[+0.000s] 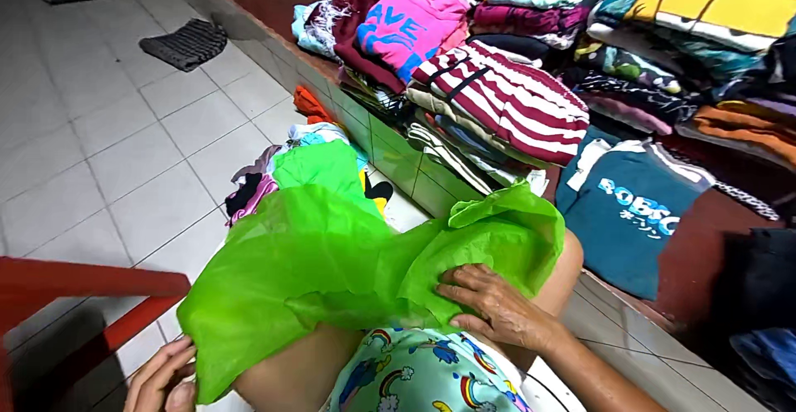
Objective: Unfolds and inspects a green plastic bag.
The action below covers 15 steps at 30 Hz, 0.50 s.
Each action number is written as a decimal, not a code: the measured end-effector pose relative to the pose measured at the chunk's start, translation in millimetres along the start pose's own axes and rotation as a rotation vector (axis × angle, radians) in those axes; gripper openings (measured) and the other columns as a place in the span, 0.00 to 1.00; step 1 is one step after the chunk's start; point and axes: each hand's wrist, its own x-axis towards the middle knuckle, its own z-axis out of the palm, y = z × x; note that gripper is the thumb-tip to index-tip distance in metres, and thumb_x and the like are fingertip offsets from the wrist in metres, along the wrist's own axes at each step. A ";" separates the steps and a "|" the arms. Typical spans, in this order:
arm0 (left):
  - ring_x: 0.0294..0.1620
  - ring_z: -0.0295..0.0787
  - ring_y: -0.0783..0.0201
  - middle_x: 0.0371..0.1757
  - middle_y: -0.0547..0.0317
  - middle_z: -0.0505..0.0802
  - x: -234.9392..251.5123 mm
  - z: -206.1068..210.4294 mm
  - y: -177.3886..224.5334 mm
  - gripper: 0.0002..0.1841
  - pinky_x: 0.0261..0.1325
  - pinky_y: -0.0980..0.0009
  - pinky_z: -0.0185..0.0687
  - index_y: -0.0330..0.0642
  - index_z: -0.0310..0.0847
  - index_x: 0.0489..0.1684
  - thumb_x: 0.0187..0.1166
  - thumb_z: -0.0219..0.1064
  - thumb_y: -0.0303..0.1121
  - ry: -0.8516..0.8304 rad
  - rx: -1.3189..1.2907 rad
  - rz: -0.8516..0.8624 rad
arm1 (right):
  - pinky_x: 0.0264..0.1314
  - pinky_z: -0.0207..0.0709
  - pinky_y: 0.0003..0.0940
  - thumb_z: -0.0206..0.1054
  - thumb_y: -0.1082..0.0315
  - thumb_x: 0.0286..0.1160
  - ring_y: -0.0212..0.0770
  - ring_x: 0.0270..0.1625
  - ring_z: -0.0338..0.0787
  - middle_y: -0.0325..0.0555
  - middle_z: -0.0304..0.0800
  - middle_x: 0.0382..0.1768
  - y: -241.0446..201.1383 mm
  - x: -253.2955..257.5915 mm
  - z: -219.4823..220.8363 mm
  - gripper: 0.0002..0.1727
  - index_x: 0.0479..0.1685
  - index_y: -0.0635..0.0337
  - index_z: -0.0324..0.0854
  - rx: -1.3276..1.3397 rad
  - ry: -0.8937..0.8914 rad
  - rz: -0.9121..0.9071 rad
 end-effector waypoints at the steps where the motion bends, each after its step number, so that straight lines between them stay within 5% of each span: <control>1: 0.73 0.73 0.88 0.73 0.69 0.83 -1.0 -0.4 3.3 0.27 0.69 0.84 0.75 0.42 0.81 0.65 0.92 0.47 0.56 -0.019 -0.016 0.001 | 0.53 0.85 0.55 0.66 0.50 0.77 0.56 0.54 0.92 0.54 0.93 0.51 1.0 2.8 8.0 0.22 0.58 0.56 0.90 0.014 -0.045 -0.006; 4: 0.78 0.71 0.83 0.77 0.69 0.80 -6.3 2.0 10.8 0.31 0.74 0.80 0.72 0.49 0.77 0.73 0.84 0.57 0.63 -0.031 0.047 0.033 | 0.44 0.86 0.57 0.73 0.65 0.70 0.60 0.44 0.93 0.57 0.91 0.36 10.1 2.1 28.0 0.10 0.41 0.62 0.93 0.082 -0.170 0.006; 7: 0.78 0.72 0.70 0.72 0.54 0.82 -11.2 7.7 10.1 0.31 0.80 0.76 0.63 0.46 0.75 0.70 0.80 0.65 0.61 -0.015 0.234 0.102 | 0.40 0.88 0.51 0.70 0.65 0.71 0.55 0.38 0.94 0.52 0.90 0.30 19.1 -4.4 41.3 0.10 0.29 0.61 0.91 0.079 -0.101 -0.020; 15: 0.65 0.82 0.62 0.57 0.46 0.88 -3.5 7.3 0.1 0.14 0.73 0.77 0.70 0.41 0.80 0.58 0.85 0.60 0.38 0.027 0.345 0.194 | 0.39 0.88 0.40 0.64 0.66 0.71 0.46 0.33 0.93 0.48 0.91 0.26 23.2 -6.0 40.3 0.12 0.26 0.60 0.90 0.090 0.064 0.014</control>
